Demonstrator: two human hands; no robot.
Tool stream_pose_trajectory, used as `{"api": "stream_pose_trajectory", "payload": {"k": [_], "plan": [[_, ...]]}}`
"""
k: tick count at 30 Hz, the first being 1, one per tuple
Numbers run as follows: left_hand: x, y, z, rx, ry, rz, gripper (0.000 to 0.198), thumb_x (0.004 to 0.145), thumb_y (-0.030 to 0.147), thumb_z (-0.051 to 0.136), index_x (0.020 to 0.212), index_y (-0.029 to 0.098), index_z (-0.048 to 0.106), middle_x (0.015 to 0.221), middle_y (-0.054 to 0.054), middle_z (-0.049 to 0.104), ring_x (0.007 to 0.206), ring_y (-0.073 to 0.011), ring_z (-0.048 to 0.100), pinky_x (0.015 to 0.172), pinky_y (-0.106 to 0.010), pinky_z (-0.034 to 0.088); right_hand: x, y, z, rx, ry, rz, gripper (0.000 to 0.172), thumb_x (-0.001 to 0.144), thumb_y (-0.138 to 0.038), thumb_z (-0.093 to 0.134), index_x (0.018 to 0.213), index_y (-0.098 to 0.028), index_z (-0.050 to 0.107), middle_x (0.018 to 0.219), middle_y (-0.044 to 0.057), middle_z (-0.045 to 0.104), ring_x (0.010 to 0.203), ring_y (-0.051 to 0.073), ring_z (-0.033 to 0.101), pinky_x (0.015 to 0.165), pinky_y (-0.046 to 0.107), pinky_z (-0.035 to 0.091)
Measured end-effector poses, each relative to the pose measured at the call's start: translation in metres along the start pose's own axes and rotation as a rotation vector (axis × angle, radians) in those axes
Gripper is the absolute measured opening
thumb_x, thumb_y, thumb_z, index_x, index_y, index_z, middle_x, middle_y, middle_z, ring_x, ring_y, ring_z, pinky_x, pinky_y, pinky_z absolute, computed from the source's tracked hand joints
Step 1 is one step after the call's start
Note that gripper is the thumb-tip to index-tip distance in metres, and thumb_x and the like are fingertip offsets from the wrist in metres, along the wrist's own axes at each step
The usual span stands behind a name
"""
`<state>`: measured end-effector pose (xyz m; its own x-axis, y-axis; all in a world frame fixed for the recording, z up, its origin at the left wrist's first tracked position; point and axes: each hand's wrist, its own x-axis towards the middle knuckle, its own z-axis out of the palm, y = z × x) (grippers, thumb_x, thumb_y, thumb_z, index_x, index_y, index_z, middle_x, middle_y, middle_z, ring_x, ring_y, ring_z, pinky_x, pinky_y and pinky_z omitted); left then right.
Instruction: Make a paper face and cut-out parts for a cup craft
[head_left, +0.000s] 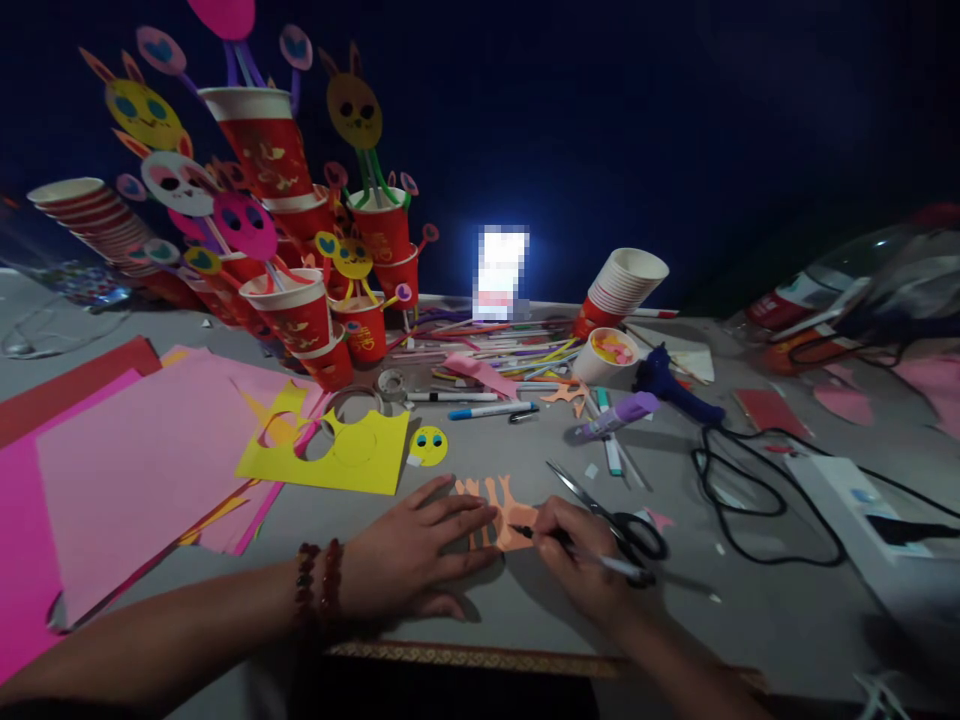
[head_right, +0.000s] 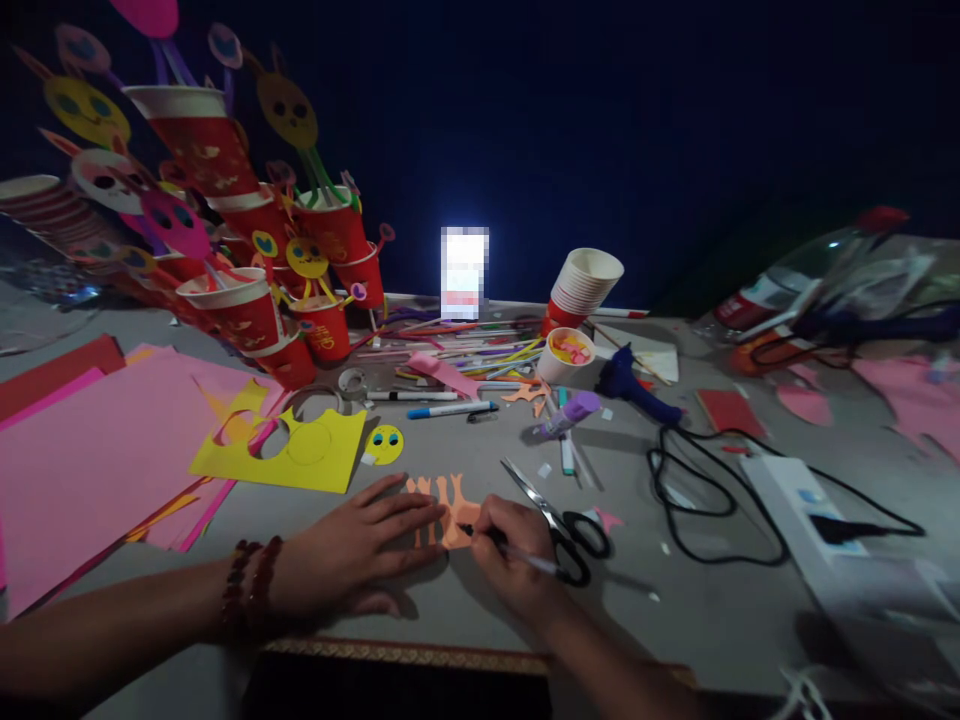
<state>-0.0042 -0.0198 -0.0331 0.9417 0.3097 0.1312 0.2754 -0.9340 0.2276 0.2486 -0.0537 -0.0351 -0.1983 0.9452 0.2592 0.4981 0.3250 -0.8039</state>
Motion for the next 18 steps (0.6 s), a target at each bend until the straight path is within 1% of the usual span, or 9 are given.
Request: {"api": "stream_pose_trajectory", "payload": {"k": [10,18], "plan": [[-0.0001,-0.0010,0.0011,-0.002,0.031,0.013,0.058,0.092,0.060,0.050,0.138,0.025,0.048,0.150,-0.010,0.042,0.134,-0.0285,0.041,0.117,-0.054,0.018,0.0003,0.0010,-0.0001,0.013,-0.028,0.009,0.016,0.076,-0.014,0.045,0.062,-0.023,0.044,0.055,-0.005,0.046,0.050,0.012,0.046,0.050,0.023,0.035],[-0.0008,-0.0010,0.0018,-0.004,-0.009,0.004,0.059,0.093,0.061,0.046,0.140,0.026,0.046,0.153,-0.009,0.038,0.137,-0.0285,0.038,0.118,-0.054,0.016,-0.0012,0.0010,-0.0008,0.014,-0.019,-0.013,0.018,0.075,-0.012,0.046,0.061,-0.023,0.044,0.055,-0.005,0.046,0.050,0.012,0.046,0.049,0.023,0.035]]}}
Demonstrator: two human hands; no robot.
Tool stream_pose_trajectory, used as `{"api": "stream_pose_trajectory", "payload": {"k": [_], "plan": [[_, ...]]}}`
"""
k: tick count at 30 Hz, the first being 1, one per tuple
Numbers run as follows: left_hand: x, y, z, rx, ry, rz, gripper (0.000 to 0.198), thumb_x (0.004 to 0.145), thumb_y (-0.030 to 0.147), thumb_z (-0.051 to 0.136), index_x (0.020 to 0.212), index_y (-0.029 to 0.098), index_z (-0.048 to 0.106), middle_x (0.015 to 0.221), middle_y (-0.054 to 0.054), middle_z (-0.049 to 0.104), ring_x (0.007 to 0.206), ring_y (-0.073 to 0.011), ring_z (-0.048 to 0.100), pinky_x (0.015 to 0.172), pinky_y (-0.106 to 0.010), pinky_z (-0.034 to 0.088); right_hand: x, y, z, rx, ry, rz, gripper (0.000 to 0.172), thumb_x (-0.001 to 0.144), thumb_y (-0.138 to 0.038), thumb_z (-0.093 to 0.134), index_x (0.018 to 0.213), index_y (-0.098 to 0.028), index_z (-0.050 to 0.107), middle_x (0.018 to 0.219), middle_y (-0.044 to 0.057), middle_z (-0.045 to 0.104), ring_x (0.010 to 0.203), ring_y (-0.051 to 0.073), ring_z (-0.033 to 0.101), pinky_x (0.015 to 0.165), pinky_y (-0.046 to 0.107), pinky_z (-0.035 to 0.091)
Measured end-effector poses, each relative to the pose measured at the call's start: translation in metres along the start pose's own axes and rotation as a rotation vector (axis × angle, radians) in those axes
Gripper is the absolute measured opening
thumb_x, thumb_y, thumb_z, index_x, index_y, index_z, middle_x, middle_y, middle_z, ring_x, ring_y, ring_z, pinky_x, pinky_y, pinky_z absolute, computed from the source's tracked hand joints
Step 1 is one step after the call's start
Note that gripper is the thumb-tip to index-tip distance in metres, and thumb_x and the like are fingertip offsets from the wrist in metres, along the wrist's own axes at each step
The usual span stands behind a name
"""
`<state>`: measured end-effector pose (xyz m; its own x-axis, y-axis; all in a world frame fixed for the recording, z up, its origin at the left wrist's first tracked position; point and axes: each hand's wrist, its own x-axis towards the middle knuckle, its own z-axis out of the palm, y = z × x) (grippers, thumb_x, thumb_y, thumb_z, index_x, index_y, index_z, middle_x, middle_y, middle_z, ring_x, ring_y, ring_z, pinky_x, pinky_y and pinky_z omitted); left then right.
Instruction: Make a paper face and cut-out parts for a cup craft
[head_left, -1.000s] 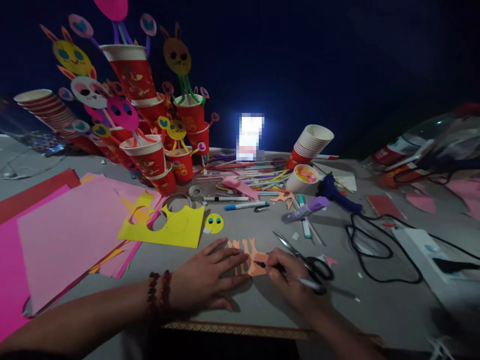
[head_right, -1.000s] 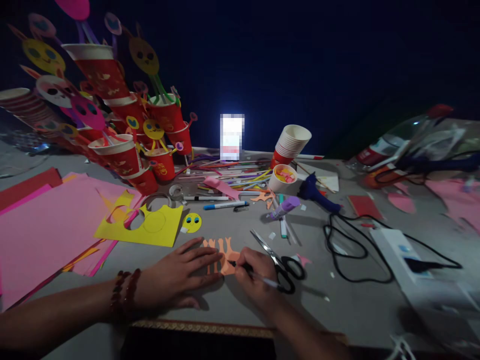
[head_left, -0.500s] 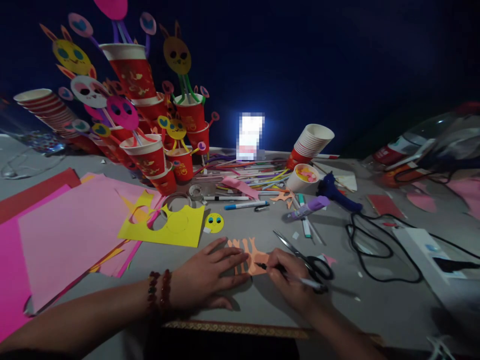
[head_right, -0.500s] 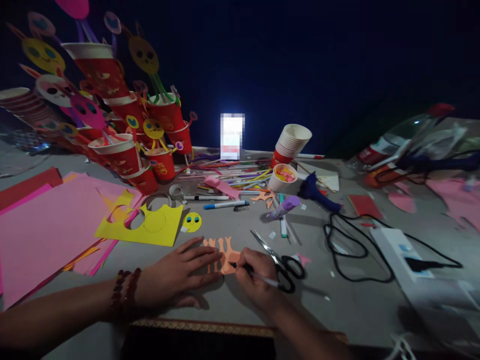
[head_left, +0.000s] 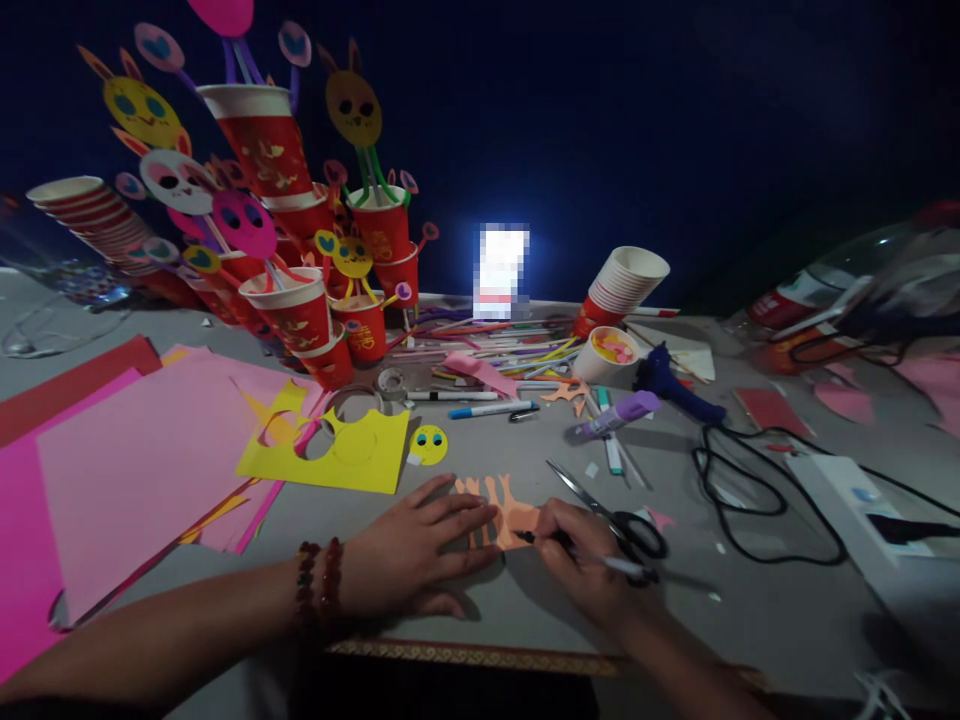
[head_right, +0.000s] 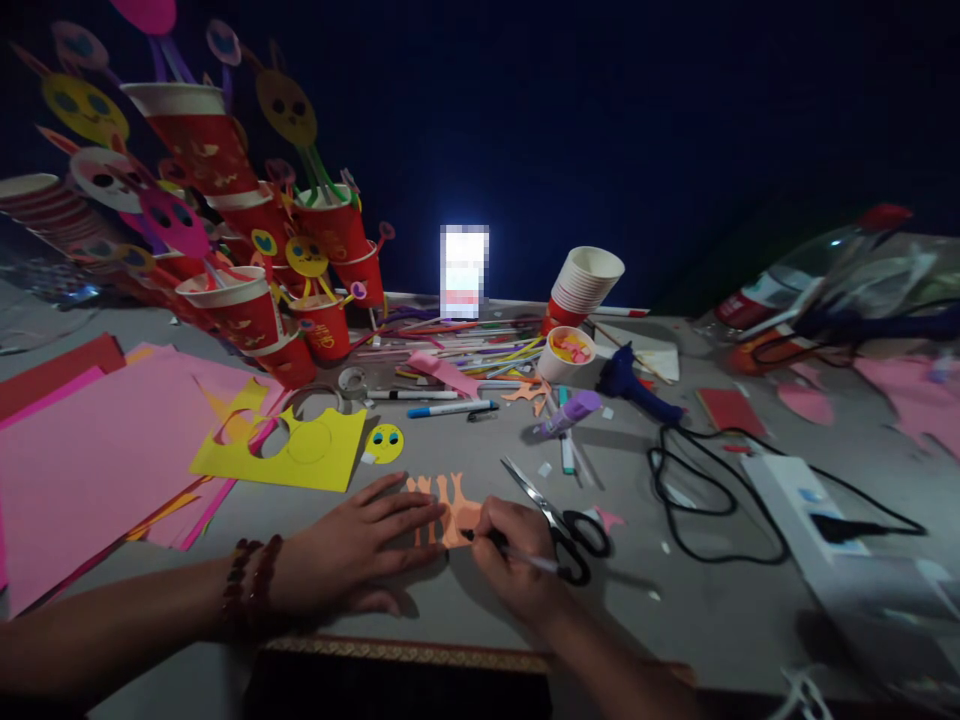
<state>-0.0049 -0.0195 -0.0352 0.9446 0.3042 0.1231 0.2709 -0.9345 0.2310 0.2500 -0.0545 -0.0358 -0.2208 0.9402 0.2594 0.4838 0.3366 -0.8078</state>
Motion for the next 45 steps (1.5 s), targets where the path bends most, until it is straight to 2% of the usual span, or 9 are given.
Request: {"api": "stream_pose_trajectory", "payload": {"k": [6,13,24,45], "plan": [[0.000,0.000,0.000,-0.007,0.013,-0.001,0.060,0.093,0.060,0.047,0.141,0.026,0.044,0.153,-0.009,0.039,0.135,-0.0286,0.040,0.117,-0.054,0.019,0.002,-0.003,-0.001,-0.001,-0.002,-0.013,0.019,0.075,-0.011,0.045,0.060,-0.023,0.043,0.054,-0.005,0.045,0.049,0.012,0.046,0.049,0.023,0.034],[0.001,0.000,0.001,0.002,-0.016,-0.006,0.057,0.094,0.061,0.042,0.140,0.026,0.045,0.155,-0.008,0.035,0.137,-0.0287,0.038,0.118,-0.054,0.015,0.002,-0.005,-0.003,0.005,-0.035,-0.020,0.018,0.074,-0.012,0.045,0.060,-0.023,0.042,0.053,-0.005,0.046,0.048,0.012,0.047,0.049,0.023,0.035],[0.001,0.000,-0.001,0.001,0.022,0.002,0.059,0.091,0.060,0.050,0.139,0.025,0.048,0.152,-0.010,0.040,0.135,-0.0288,0.041,0.118,-0.054,0.018,0.004,-0.010,-0.003,-0.003,-0.045,-0.023,0.019,0.073,-0.012,0.044,0.057,-0.023,0.041,0.051,-0.005,0.045,0.047,0.011,0.045,0.047,0.023,0.032],[0.001,0.000,-0.003,0.000,0.014,0.004,0.060,0.092,0.060,0.049,0.140,0.025,0.046,0.153,-0.010,0.039,0.135,-0.0286,0.040,0.118,-0.053,0.016,0.003,-0.011,-0.004,-0.026,-0.065,-0.002,0.018,0.072,-0.013,0.045,0.057,-0.023,0.042,0.050,-0.005,0.047,0.047,0.012,0.047,0.048,0.024,0.033]]}}
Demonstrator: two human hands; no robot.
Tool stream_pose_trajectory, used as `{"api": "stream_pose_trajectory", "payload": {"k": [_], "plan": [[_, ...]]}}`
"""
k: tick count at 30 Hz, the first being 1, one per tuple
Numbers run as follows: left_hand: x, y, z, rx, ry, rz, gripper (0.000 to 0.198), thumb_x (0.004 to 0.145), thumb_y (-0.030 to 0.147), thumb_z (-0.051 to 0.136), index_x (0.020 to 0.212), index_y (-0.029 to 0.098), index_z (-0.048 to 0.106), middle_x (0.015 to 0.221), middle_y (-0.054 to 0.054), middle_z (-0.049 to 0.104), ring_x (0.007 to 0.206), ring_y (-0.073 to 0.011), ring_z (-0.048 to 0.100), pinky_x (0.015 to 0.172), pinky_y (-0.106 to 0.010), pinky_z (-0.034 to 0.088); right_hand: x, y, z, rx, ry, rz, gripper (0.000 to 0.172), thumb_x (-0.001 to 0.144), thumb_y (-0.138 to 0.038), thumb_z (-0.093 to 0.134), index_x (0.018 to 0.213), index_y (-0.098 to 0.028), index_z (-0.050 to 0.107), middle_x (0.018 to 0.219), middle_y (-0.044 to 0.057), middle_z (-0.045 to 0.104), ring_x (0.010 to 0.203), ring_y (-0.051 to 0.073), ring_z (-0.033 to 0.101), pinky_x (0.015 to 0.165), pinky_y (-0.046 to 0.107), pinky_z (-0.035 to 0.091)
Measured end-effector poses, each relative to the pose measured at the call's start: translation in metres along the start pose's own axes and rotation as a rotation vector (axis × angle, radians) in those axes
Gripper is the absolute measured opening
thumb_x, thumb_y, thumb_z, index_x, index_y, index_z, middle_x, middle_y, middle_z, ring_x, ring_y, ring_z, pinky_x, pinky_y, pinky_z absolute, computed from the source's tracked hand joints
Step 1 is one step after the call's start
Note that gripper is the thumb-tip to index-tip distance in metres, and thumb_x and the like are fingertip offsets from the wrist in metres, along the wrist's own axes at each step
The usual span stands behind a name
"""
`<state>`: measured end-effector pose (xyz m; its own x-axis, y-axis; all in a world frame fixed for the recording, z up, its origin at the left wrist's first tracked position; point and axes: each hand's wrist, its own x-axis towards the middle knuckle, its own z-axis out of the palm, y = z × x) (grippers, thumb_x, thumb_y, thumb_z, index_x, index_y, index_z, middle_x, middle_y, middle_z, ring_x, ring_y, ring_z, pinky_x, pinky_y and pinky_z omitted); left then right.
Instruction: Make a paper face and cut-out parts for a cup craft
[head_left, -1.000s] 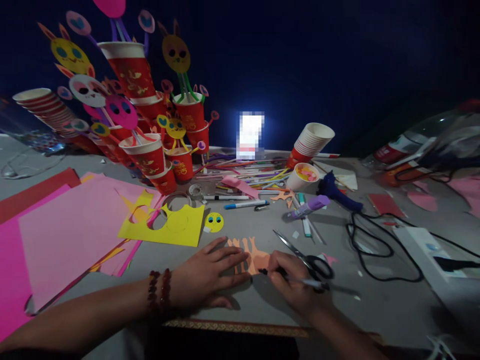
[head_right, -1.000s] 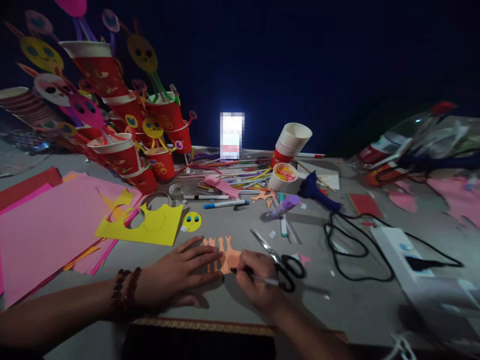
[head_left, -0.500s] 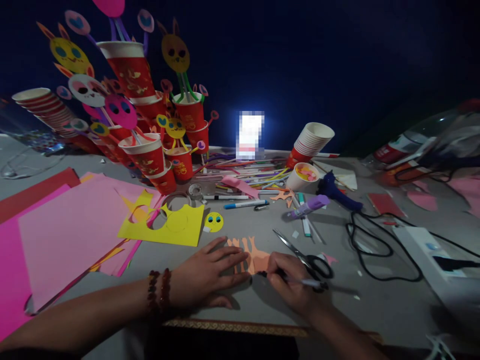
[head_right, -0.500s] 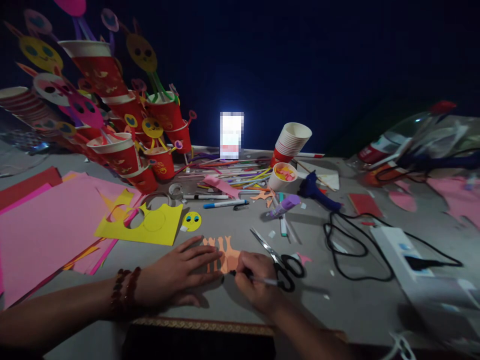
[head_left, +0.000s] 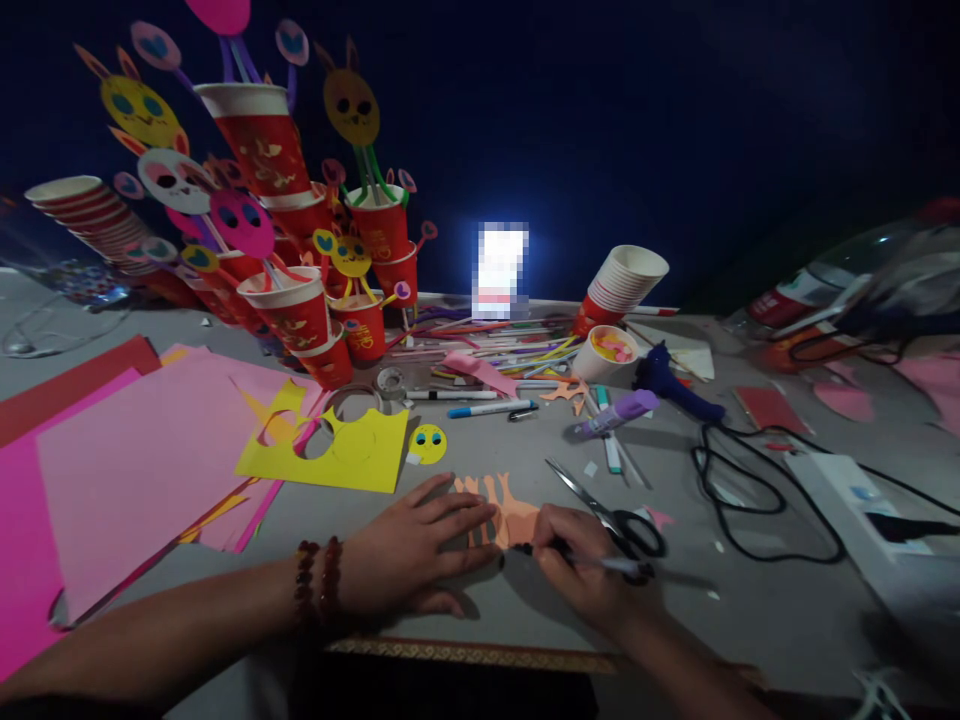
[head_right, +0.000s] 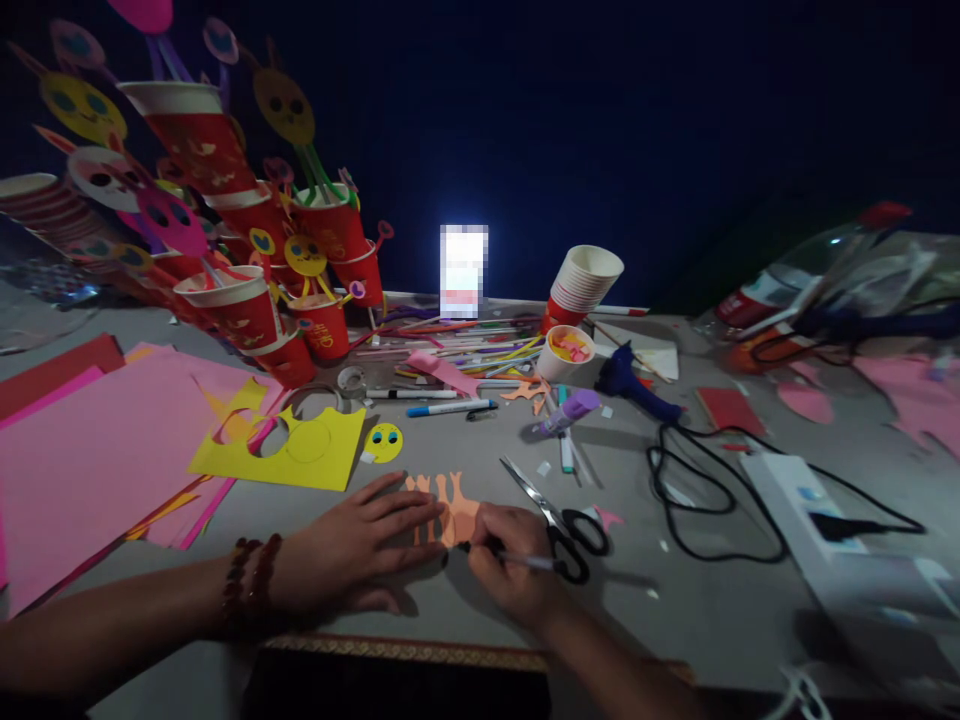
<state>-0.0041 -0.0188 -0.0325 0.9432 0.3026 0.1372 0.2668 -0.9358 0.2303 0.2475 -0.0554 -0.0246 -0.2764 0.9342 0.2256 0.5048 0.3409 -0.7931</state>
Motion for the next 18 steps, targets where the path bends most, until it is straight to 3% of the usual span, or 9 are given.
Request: {"api": "stream_pose_trajectory", "payload": {"k": [4,10,14,16,18], "plan": [[0.000,0.000,0.001,0.007,-0.018,0.001,0.059,0.094,0.060,0.044,0.141,0.025,0.044,0.154,-0.009,0.036,0.136,-0.0286,0.038,0.118,-0.053,0.013,-0.003,0.005,0.001,0.109,0.034,0.029,0.019,0.074,-0.014,0.047,0.057,-0.022,0.044,0.051,-0.004,0.047,0.048,0.012,0.046,0.048,0.024,0.033],[0.001,0.000,-0.001,0.010,0.033,0.003,0.057,0.092,0.059,0.050,0.137,0.025,0.048,0.151,-0.009,0.041,0.133,-0.0285,0.043,0.117,-0.053,0.019,-0.007,0.014,0.005,0.326,0.265,0.262,0.011,0.076,-0.017,0.051,0.067,-0.023,0.050,0.053,-0.005,0.052,0.049,0.013,0.050,0.049,0.024,0.040],[0.001,0.000,-0.001,0.009,0.033,0.004,0.057,0.091,0.060,0.050,0.137,0.025,0.049,0.150,-0.009,0.043,0.132,-0.0285,0.044,0.117,-0.053,0.018,-0.003,0.015,-0.001,0.299,0.147,0.340,0.004,0.078,-0.019,0.054,0.074,-0.022,0.054,0.060,-0.002,0.060,0.056,0.015,0.057,0.052,0.025,0.043],[0.001,0.000,-0.001,0.007,0.033,0.005,0.057,0.092,0.060,0.049,0.137,0.025,0.049,0.150,-0.009,0.043,0.132,-0.0283,0.043,0.117,-0.053,0.018,-0.002,0.016,-0.006,0.263,0.077,0.323,0.007,0.079,-0.021,0.055,0.073,-0.022,0.054,0.059,-0.002,0.059,0.054,0.015,0.056,0.050,0.025,0.043],[0.001,0.001,-0.001,0.008,0.027,0.002,0.057,0.092,0.061,0.048,0.137,0.025,0.049,0.151,-0.009,0.042,0.132,-0.0283,0.043,0.117,-0.052,0.017,-0.003,0.016,-0.009,0.195,0.085,0.270,0.011,0.078,-0.023,0.054,0.067,-0.022,0.053,0.055,-0.003,0.055,0.051,0.015,0.052,0.047,0.024,0.040]]}}
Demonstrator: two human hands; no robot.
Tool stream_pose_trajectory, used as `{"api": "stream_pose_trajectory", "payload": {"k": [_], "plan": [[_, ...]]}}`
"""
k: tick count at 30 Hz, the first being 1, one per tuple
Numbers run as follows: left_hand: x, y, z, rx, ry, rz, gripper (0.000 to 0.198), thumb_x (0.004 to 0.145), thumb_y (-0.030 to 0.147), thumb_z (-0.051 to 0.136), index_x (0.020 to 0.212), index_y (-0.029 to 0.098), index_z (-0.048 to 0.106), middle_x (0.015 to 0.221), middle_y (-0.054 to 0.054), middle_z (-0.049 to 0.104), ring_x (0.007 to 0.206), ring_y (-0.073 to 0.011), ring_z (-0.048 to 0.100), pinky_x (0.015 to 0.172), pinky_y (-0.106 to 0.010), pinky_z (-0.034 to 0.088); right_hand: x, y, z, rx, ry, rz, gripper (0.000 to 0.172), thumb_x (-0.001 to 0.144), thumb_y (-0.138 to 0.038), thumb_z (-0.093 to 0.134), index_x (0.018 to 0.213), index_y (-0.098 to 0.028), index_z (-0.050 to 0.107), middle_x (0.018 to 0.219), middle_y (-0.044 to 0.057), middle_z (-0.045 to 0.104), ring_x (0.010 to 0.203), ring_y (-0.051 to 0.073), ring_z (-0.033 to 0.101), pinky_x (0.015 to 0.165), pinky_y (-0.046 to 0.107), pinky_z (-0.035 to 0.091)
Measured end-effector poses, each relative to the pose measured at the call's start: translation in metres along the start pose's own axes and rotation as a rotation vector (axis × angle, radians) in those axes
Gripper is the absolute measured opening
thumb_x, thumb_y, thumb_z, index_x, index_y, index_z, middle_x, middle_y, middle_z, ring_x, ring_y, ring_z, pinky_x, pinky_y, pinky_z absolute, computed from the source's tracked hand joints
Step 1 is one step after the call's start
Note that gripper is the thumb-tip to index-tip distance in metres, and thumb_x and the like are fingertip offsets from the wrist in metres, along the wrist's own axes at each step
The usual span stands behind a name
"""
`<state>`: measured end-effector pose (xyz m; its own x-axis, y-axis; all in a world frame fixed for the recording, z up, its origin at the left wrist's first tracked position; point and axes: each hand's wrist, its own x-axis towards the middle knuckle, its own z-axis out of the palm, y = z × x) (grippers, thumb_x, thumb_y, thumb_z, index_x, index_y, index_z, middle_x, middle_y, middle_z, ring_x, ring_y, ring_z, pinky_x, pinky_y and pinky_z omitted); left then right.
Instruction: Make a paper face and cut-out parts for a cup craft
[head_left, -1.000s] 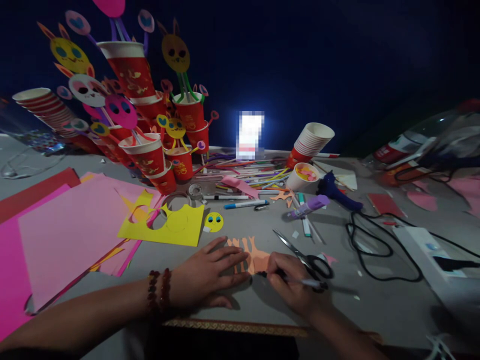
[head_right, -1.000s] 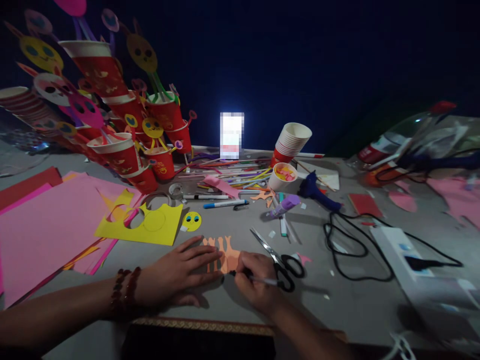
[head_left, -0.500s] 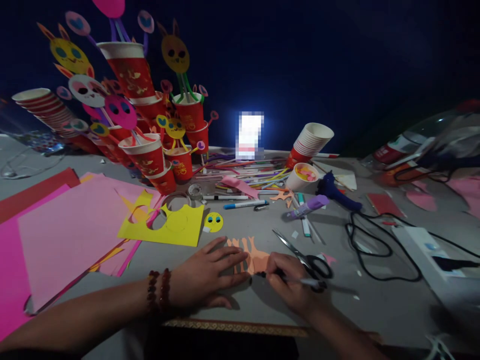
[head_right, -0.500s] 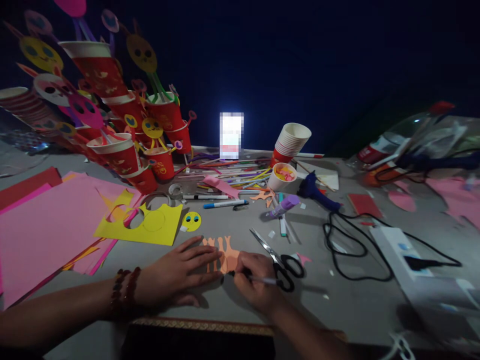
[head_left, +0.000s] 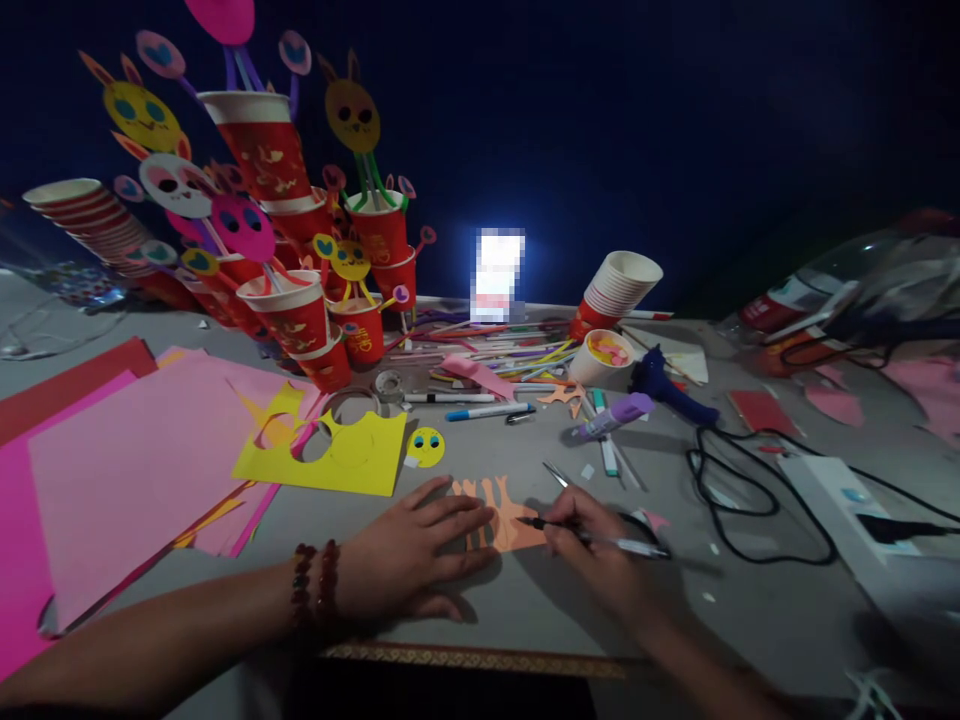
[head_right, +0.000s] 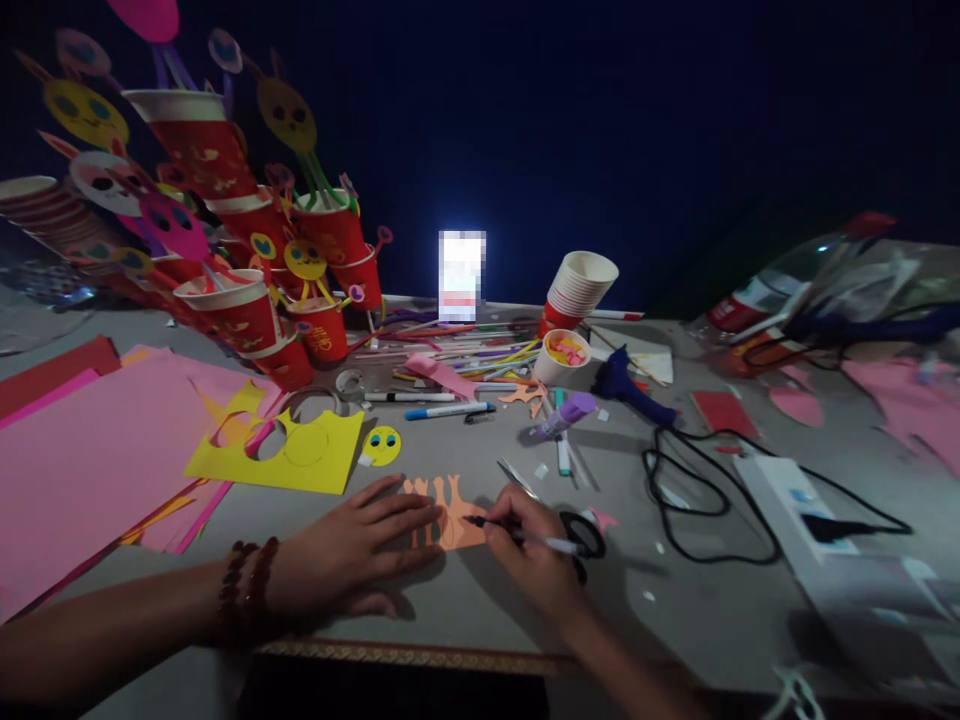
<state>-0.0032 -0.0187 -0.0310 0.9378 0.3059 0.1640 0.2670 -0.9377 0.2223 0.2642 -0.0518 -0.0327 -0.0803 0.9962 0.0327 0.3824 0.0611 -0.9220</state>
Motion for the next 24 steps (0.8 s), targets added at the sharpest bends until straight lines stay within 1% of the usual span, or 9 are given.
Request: {"api": "stream_pose_trajectory", "payload": {"k": [3,5,8,12,20,24], "plan": [[0.0004,0.0000,0.0001,0.002,-0.001,-0.003,0.056,0.092,0.061,0.047,0.135,0.025,0.050,0.150,-0.009,0.042,0.132,-0.0283,0.044,0.117,-0.053,0.017,-0.0030,0.0003,-0.0013,-0.099,0.068,-0.109,0.013,0.077,-0.022,0.054,0.063,-0.022,0.054,0.055,-0.003,0.054,0.050,0.014,0.050,0.048,0.024,0.040],[0.0003,-0.0003,0.0010,-0.001,0.012,0.003,0.057,0.091,0.061,0.049,0.135,0.025,0.051,0.150,-0.009,0.043,0.132,-0.0285,0.044,0.117,-0.053,0.018,-0.0049,0.0007,0.0000,-0.135,0.066,-0.137,0.013,0.077,-0.021,0.054,0.064,-0.022,0.055,0.057,-0.003,0.055,0.052,0.014,0.052,0.050,0.024,0.041],[-0.0003,-0.0010,0.0030,-0.009,0.024,0.009,0.058,0.090,0.061,0.051,0.136,0.025,0.050,0.150,-0.009,0.043,0.132,-0.0290,0.044,0.117,-0.053,0.019,-0.0059,0.0021,0.0021,-0.160,0.039,-0.139,0.013,0.077,-0.022,0.054,0.065,-0.022,0.055,0.058,-0.003,0.055,0.052,0.014,0.051,0.050,0.024,0.041],[-0.0006,-0.0014,0.0033,-0.018,0.008,0.002,0.057,0.091,0.060,0.051,0.136,0.025,0.050,0.150,-0.010,0.043,0.132,-0.0291,0.044,0.117,-0.053,0.018,-0.0051,0.0046,0.0031,-0.170,0.007,-0.172,0.014,0.079,-0.022,0.053,0.065,-0.022,0.054,0.057,-0.004,0.054,0.051,0.014,0.051,0.050,0.024,0.040],[0.0006,-0.0006,0.0006,-0.021,-0.018,-0.004,0.055,0.093,0.059,0.047,0.137,0.025,0.049,0.152,-0.009,0.041,0.133,-0.0288,0.042,0.118,-0.054,0.017,-0.0038,0.0046,0.0039,-0.178,0.010,-0.195,0.013,0.079,-0.022,0.053,0.066,-0.022,0.054,0.057,-0.004,0.053,0.051,0.013,0.050,0.049,0.023,0.039],[0.0003,-0.0007,0.0013,-0.021,-0.039,-0.009,0.056,0.094,0.060,0.045,0.138,0.026,0.047,0.153,-0.009,0.039,0.135,-0.0289,0.041,0.118,-0.054,0.015,-0.0041,0.0047,0.0046,-0.179,0.015,-0.177,0.013,0.079,-0.022,0.052,0.065,-0.022,0.053,0.057,-0.004,0.054,0.051,0.014,0.051,0.049,0.024,0.039]]}}
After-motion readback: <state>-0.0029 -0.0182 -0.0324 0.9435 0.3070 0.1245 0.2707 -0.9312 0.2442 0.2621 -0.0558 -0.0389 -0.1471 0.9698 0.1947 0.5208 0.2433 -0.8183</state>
